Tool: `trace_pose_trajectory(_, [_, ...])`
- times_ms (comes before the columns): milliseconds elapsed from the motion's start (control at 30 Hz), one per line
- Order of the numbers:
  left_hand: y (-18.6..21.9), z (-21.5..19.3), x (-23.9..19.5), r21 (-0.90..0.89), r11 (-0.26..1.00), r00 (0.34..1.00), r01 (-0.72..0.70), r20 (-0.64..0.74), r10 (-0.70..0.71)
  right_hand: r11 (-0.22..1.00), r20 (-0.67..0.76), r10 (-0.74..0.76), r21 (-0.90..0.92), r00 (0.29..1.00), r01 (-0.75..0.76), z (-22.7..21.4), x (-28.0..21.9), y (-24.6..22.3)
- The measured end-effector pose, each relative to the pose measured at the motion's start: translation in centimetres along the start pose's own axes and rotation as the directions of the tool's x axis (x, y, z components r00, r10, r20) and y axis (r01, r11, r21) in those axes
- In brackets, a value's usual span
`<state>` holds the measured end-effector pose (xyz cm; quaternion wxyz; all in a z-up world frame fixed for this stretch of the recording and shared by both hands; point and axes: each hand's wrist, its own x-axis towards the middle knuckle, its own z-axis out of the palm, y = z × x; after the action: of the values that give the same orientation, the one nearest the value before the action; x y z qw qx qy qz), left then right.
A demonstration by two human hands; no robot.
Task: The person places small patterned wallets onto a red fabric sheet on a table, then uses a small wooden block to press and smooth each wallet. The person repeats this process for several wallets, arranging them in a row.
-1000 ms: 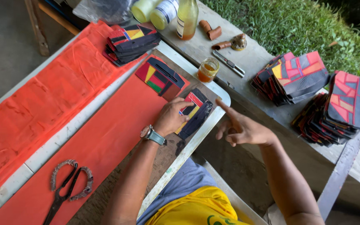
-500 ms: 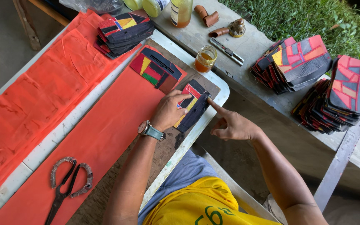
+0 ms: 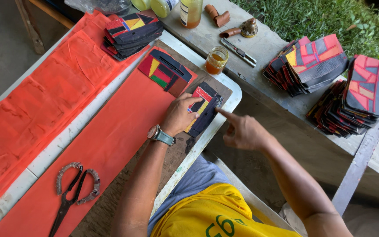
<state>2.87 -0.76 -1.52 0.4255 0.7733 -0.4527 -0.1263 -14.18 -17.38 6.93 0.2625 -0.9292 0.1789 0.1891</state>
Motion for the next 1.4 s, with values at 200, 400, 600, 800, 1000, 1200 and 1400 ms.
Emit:
trace_pose_trajectory(200, [0.5,0.1,-0.3,0.01,0.999,0.999,0.035,0.014,-0.035,0.969,-0.032,-0.15,0.192,0.988,0.153,2.6,-1.3,0.0])
trace_pose_trajectory(400, [1.3,0.0,-0.7,-0.025,0.999,0.998,0.048,-0.034,-0.049,0.962,0.109,-0.227,0.183,0.968,0.205,3.8,-2.4,-0.6])
trace_pose_trajectory(600, [1.5,0.9,-1.7,0.025,0.999,0.995,0.044,-0.094,-0.042,0.987,0.026,-0.13,-0.089,0.991,0.132,5.7,-3.3,-2.1])
trace_pose_trajectory(800, [1.4,0.8,-1.7,-0.012,0.997,0.993,0.082,-0.082,-0.083,0.919,-0.057,-0.204,-0.355,0.977,0.171,7.7,-3.2,-2.2])
trace_pose_trajectory(1000, [1.2,1.0,-1.9,-0.025,0.998,0.995,0.061,-0.076,-0.063,0.831,-0.223,-0.481,-0.426,0.848,0.359,7.9,-2.7,-2.1])
trace_pose_trajectory(1200, [1.3,0.9,-2.0,-0.047,0.996,0.994,0.077,-0.076,-0.081,0.849,-0.682,-0.504,-0.503,0.53,0.161,-3.9,4.7,0.3])
trace_pose_trajectory(1400, [2.0,0.4,-1.9,-0.028,0.996,0.993,0.085,-0.079,-0.087,0.822,-0.529,-0.423,-0.566,0.735,0.066,-8.0,12.9,1.7])
